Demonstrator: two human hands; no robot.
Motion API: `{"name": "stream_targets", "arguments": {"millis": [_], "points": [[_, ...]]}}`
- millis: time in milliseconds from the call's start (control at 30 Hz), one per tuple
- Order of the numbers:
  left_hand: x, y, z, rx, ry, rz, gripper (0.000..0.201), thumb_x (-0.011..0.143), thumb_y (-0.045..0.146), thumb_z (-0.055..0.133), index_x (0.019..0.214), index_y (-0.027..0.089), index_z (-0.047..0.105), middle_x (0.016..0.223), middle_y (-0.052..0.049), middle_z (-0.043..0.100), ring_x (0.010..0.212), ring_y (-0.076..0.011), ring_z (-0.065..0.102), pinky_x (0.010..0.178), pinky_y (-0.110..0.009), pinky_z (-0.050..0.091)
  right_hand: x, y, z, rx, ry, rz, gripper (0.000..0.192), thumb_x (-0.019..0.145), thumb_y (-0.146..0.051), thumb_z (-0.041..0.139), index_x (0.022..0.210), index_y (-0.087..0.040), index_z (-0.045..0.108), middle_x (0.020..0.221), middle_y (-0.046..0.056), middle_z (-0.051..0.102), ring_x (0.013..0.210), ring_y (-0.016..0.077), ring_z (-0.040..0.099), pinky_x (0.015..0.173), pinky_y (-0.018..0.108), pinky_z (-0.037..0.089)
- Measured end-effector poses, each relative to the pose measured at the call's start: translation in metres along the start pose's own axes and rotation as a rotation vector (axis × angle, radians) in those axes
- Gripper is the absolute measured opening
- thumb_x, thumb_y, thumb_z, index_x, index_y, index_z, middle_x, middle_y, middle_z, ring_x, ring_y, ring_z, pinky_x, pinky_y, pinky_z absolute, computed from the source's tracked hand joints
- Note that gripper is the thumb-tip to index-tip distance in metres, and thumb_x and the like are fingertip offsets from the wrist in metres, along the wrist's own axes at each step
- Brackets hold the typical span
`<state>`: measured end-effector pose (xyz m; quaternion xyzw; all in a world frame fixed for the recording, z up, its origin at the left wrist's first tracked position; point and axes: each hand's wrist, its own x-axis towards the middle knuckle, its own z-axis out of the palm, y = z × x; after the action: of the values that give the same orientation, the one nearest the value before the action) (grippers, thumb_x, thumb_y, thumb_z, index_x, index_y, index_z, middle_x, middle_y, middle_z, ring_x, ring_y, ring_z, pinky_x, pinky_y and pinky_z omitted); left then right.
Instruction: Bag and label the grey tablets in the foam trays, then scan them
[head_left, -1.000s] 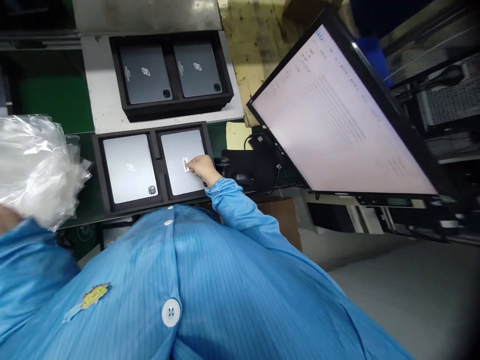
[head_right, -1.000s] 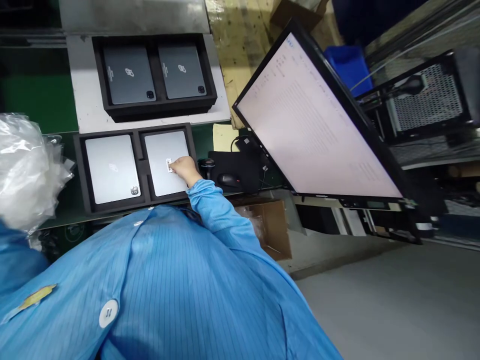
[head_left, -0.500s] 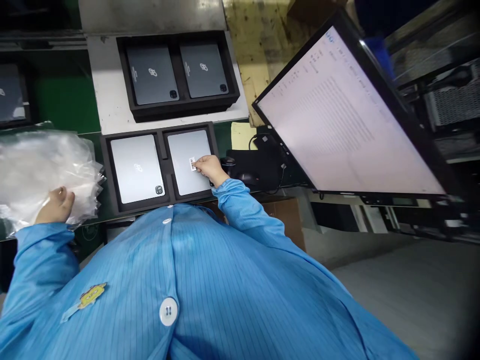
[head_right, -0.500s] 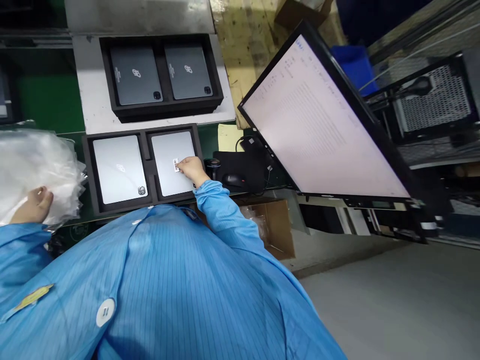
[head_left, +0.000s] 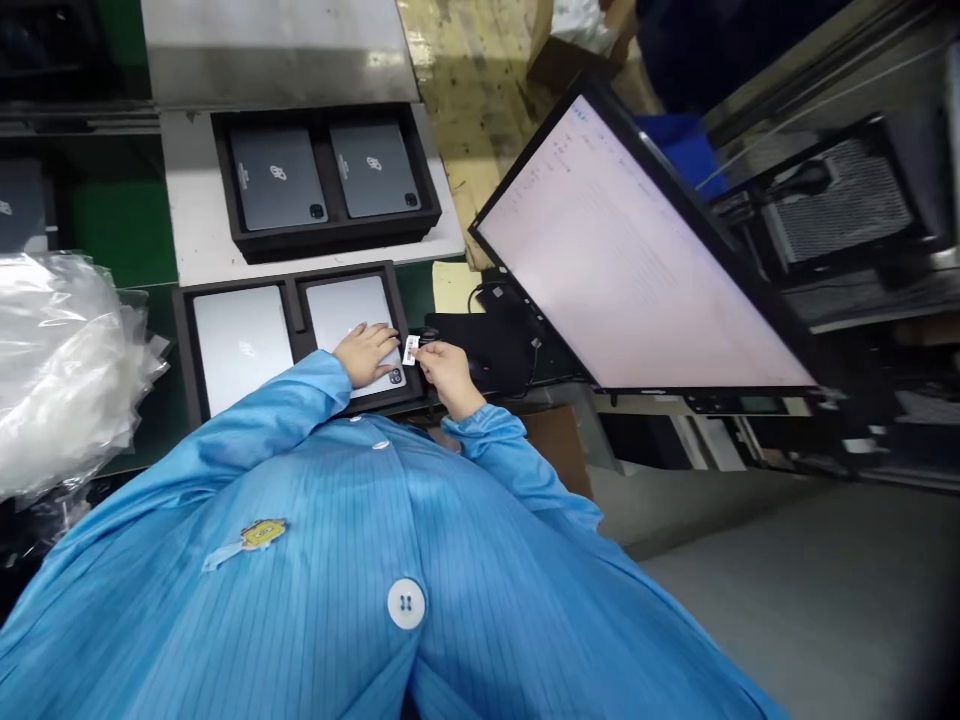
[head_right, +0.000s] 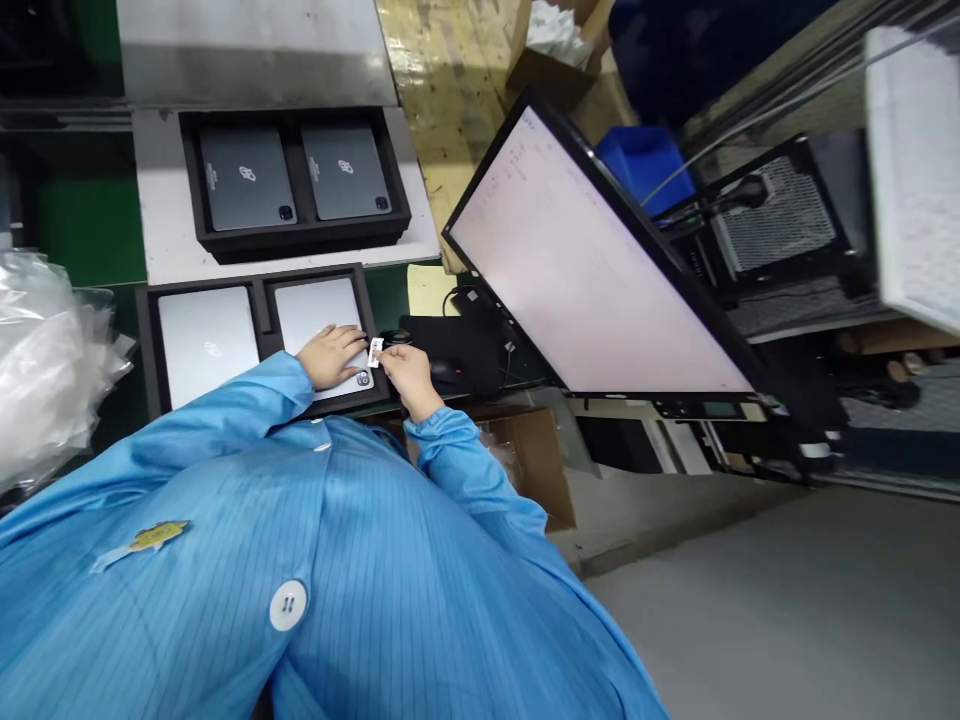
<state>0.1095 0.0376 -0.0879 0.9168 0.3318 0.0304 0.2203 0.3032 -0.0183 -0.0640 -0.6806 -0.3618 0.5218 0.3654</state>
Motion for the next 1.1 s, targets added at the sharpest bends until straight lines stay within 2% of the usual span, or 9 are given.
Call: {"name": "stream_targets", "arguments": {"millis": [133,333,567,667,767,833,900,1000,1100], "points": [[0.024,-0.013,-0.001,0.069,0.071,0.059,0.040,0.099,0.039,0.053,0.123,0.013,0.072,0.135,-0.021,0.063,0.137,-0.0392,0.048,0.125,-0.067,0.022,-0.004,0.007,-0.022,0.023,0.065,-0.002,0.042,0.070,-0.053,0.081,0.061,-0.022,0.055,0.048,-0.006,0.045,0.044,0.0084,0.032,0.044,0.023,0.023],[0.029,-0.036,-0.014,0.084,0.015,0.178,0.037,0.100,0.037,0.047,0.121,0.017,0.070,0.128,-0.018,0.067,0.129,-0.0350,0.051,0.124,-0.069,0.019,0.007,0.011,-0.012,-0.017,0.092,-0.012,0.042,0.073,-0.056,0.078,0.063,-0.021,0.056,0.052,-0.006,0.047,0.047,0.0093,0.037,0.047,0.024,0.028],[0.046,-0.031,-0.044,0.138,0.048,0.304,0.044,0.103,0.045,0.042,0.087,0.018,0.072,0.094,-0.013,0.068,0.099,-0.0304,0.053,0.109,-0.058,0.039,0.019,0.003,-0.006,-0.102,0.139,-0.048,0.033,0.078,-0.045,0.075,0.063,-0.018,0.064,0.054,-0.003,0.056,0.054,0.0120,0.049,0.054,0.024,0.036],[0.023,-0.036,-0.067,0.158,0.161,0.295,0.049,0.106,0.048,0.037,0.090,0.020,0.072,0.097,-0.011,0.068,0.098,-0.0285,0.052,0.102,-0.052,0.040,0.025,-0.008,0.005,-0.216,0.090,-0.062,0.028,0.079,-0.035,0.076,0.059,-0.018,0.065,0.054,-0.002,0.060,0.055,0.0124,0.053,0.056,0.024,0.038],[-0.017,-0.045,-0.081,0.125,0.372,0.282,0.050,0.108,0.047,0.033,0.096,0.020,0.073,0.102,-0.010,0.068,0.099,-0.0259,0.052,0.105,-0.050,0.038,0.030,-0.021,0.035,-0.386,-0.078,-0.097,0.024,0.083,-0.031,0.077,0.064,-0.017,0.071,0.060,0.000,0.068,0.060,0.0133,0.061,0.059,0.023,0.042],[-0.040,-0.049,-0.083,0.075,0.497,0.245,0.054,0.108,0.048,0.029,0.099,0.018,0.073,0.104,-0.011,0.067,0.101,-0.0258,0.053,0.109,-0.050,0.037,0.032,-0.030,0.059,-0.570,-0.169,-0.122,0.020,0.085,-0.029,0.078,0.072,-0.015,0.076,0.072,0.005,0.075,0.070,0.0161,0.068,0.066,0.023,0.047],[-0.053,-0.049,-0.081,0.028,0.544,0.184,0.060,0.108,0.051,0.025,0.105,0.017,0.074,0.109,-0.014,0.067,0.106,-0.0278,0.055,0.112,-0.053,0.036,0.031,-0.038,0.076,-0.783,-0.165,-0.144,0.014,0.088,-0.026,0.078,0.084,-0.013,0.080,0.091,0.012,0.080,0.085,0.0210,0.073,0.076,0.024,0.051],[-0.061,-0.045,-0.075,-0.028,0.435,0.149,0.061,0.106,0.055,0.028,0.128,0.015,0.069,0.131,-0.018,0.064,0.124,-0.0328,0.053,0.118,-0.056,0.035,0.023,-0.047,0.075,-1.000,-0.089,-0.167,0.025,0.091,-0.030,0.078,0.103,-0.009,0.081,0.111,0.021,0.078,0.105,0.0282,0.074,0.088,0.029,0.054],[-0.083,-0.046,-0.072,-0.093,0.186,0.125,0.064,0.104,0.054,0.038,0.151,0.013,0.053,0.153,-0.019,0.053,0.142,-0.0340,0.046,0.122,-0.055,0.036,0.010,-0.047,0.042,-1.013,-0.011,-0.192,0.031,0.099,-0.039,0.067,0.111,-0.013,0.080,0.110,0.018,0.079,0.109,0.0299,0.073,0.093,0.033,0.054]]}}
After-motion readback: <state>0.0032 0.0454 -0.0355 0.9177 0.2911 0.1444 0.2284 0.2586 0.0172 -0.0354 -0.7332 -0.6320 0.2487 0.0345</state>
